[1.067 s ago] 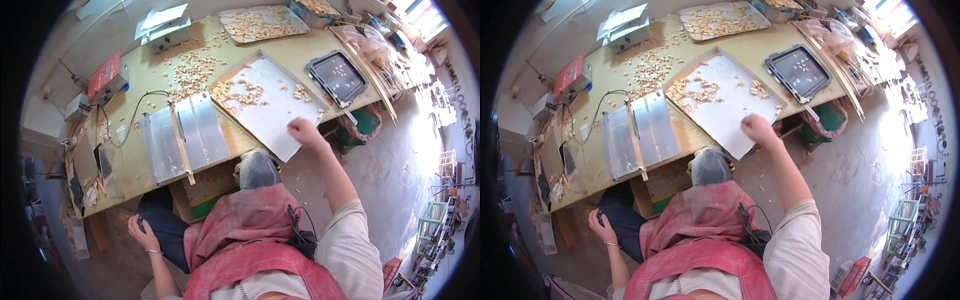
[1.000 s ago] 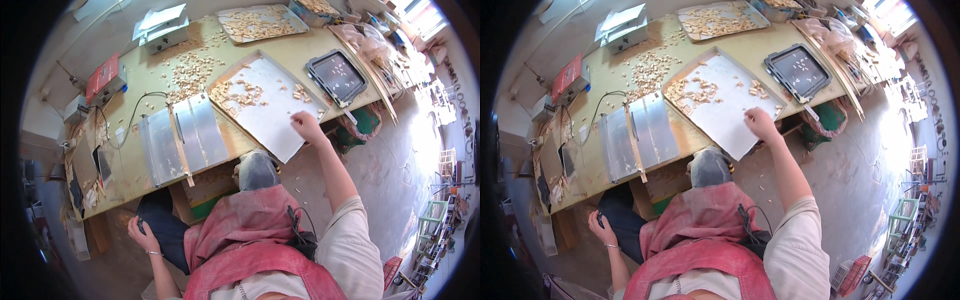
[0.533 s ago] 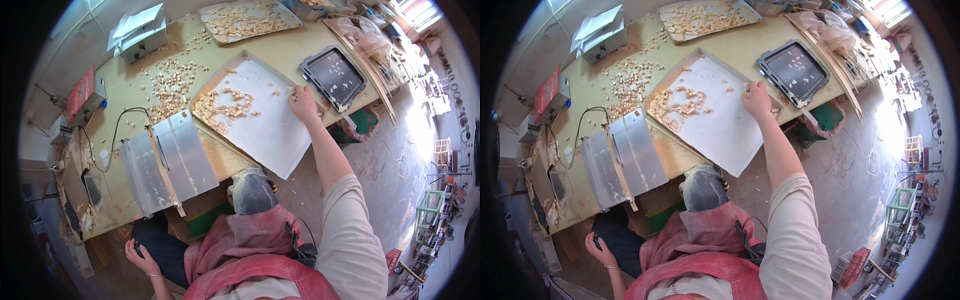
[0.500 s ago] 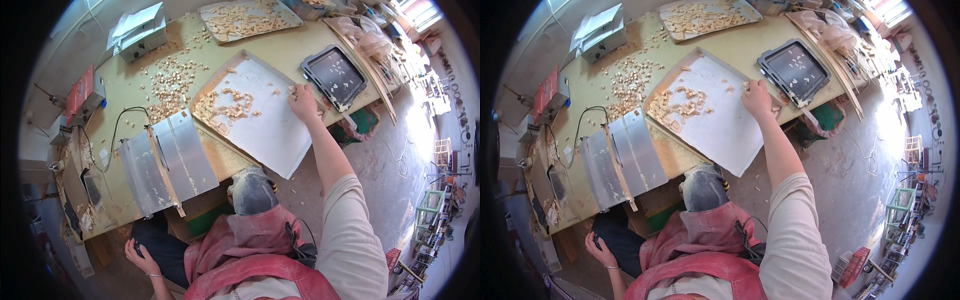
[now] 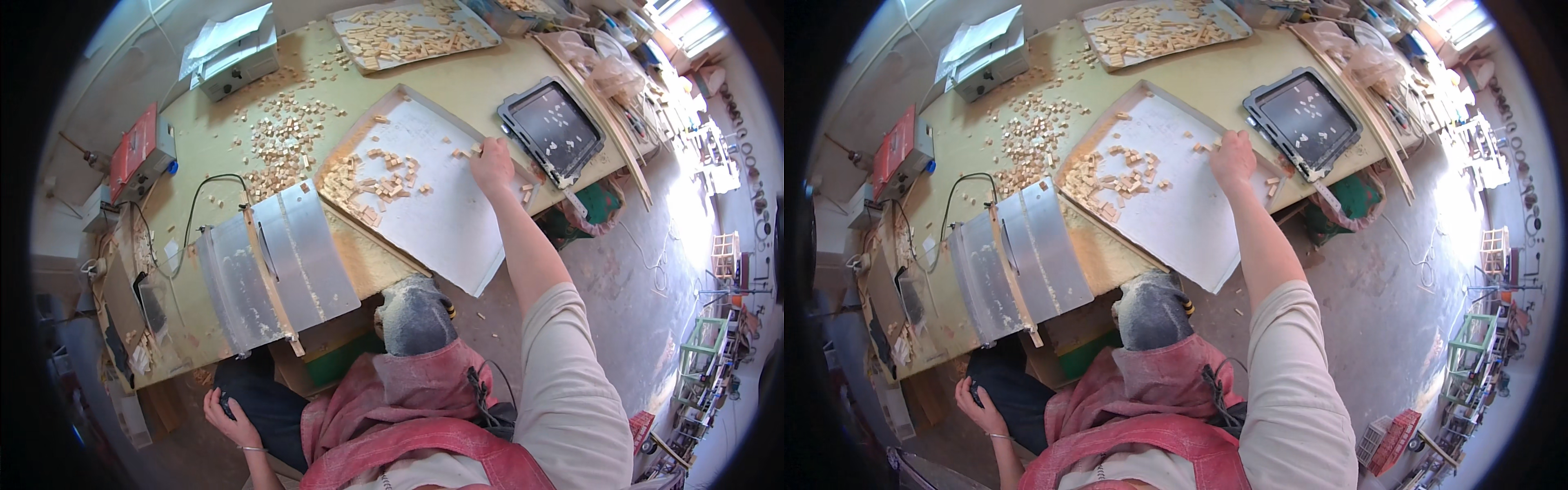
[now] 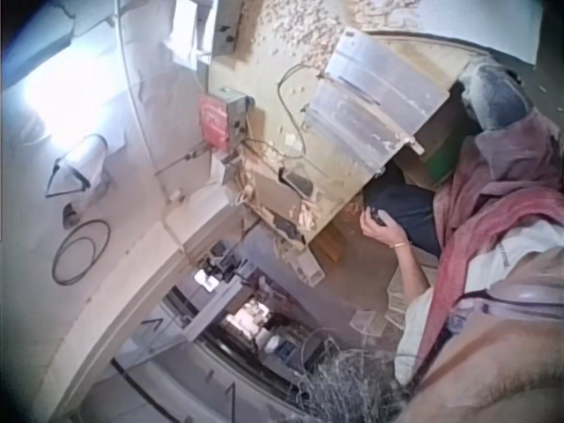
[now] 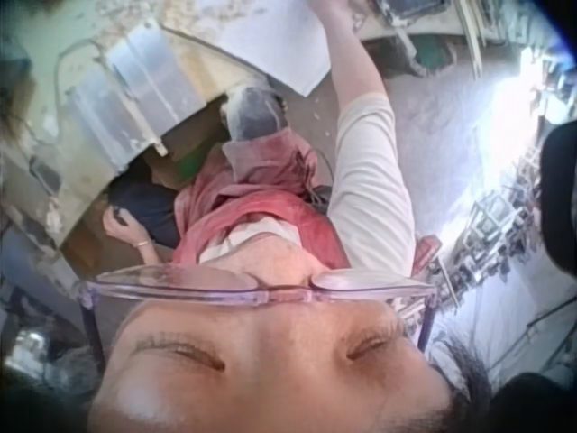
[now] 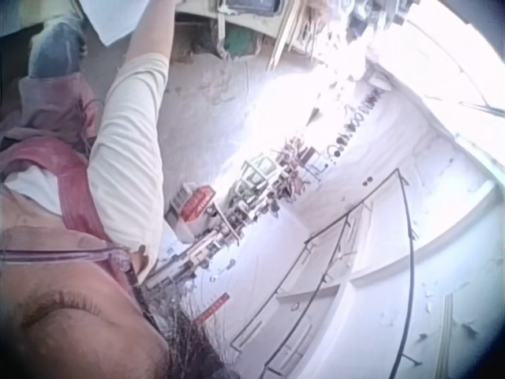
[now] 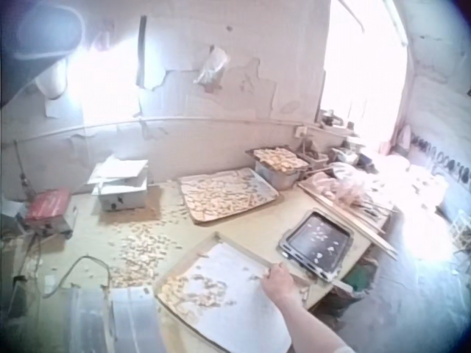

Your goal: The person repeatedly picks up small wooden pieces from a tray and feeds them through a table saw, then places the cut pieces back onto the tray. The process is repeated multiple times with consistent hand movements.

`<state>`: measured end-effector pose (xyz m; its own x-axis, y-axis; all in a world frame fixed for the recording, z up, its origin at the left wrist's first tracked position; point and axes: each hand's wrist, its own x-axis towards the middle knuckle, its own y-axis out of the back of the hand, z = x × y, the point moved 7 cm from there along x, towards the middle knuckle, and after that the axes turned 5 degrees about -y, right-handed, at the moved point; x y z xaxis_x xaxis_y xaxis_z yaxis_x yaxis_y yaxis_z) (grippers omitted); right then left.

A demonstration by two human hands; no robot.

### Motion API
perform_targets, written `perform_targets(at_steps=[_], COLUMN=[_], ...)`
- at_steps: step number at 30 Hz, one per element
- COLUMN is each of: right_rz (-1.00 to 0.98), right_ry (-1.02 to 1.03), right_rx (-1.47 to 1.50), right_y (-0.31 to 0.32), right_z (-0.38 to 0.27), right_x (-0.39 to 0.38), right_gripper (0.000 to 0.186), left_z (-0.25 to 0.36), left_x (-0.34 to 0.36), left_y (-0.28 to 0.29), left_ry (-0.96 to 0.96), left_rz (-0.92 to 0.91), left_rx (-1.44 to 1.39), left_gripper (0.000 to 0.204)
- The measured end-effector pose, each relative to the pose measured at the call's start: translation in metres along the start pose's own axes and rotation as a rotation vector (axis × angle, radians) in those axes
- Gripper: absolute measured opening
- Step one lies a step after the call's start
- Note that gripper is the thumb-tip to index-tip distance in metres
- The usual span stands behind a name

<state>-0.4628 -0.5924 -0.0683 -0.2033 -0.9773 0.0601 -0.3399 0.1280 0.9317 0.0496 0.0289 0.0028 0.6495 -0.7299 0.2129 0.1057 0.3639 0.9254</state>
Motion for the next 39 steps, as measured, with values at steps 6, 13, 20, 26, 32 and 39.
perform_targets(at_steps=[6,13,20,26,32,39], right_rz=[-0.034,0.042,-0.080,0.062,0.010,-0.137], right_ry=[0.086,0.301,0.239,0.205,0.349,0.225], right_rx=[0.030,-0.088,0.034,0.190,0.115,0.051], right_y=[-0.004,-0.001,0.011,0.030,0.021,0.003], right_z=[-0.020,-0.031,-0.016,0.037,0.022,0.004], right_x=[-0.010,-0.021,-0.060,-0.047,-0.023,-0.012], right_gripper=[0.022,0.027,0.027,0.025,0.026,0.023], left_z=[-0.004,-0.001,0.002,-0.003,0.002,0.003], left_x=[-0.002,0.000,-0.002,-0.002,0.000,0.000], left_y=[0.000,0.000,0.002,0.000,0.001,0.001], left_ry=[0.000,0.003,0.014,-0.006,-0.008,-0.011], left_rz=[0.000,-0.004,0.002,0.010,0.009,0.012], left_rx=[-0.001,-0.004,-0.004,-0.006,0.001,-0.011], left_gripper=[0.034,0.033,0.034,0.033,0.033,0.033])
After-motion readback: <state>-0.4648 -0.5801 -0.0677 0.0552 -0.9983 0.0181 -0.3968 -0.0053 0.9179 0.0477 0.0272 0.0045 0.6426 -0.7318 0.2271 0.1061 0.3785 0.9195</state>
